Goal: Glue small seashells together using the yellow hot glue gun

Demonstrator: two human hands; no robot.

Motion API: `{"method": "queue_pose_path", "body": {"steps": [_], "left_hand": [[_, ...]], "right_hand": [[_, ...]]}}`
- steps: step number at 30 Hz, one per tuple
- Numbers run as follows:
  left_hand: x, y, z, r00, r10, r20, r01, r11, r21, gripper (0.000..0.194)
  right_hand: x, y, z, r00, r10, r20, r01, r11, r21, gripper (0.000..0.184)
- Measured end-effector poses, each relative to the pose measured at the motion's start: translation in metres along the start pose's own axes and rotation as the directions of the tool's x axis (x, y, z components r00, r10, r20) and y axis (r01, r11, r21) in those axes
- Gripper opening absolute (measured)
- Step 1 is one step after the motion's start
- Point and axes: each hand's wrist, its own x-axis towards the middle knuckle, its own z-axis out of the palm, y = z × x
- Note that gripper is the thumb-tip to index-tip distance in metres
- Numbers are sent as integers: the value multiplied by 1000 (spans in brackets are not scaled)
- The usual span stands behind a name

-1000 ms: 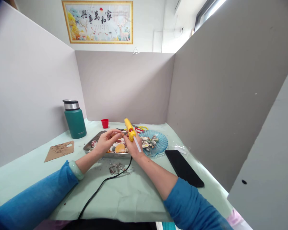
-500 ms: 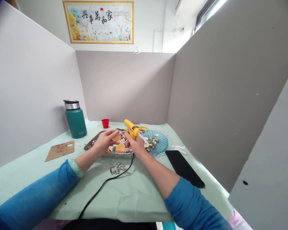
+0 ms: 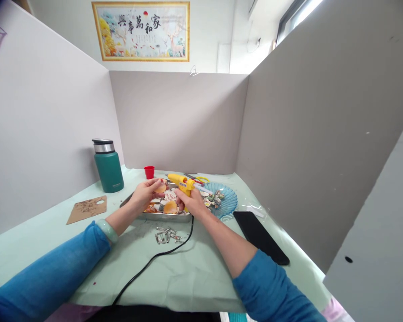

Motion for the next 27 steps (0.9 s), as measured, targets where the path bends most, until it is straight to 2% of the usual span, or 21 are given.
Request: {"method": "queue_pose_path", "body": {"steps": [4,10,27], "left_hand": [[5,-1,-5,1000,-1,-23,0,999,-35,34],[9,-3,-8,999,-21,-29,19,996,-91,26],[8,-4,-6,996,-49,-72,46,998,-42,13]], "right_hand": [[-3,-5,3,999,23,31,-22,999,-24,38],[-3,-10,5,997,77,9,-76,993,-85,38],[0,-7,7,989,145,-2,-144,975,-168,33]]}}
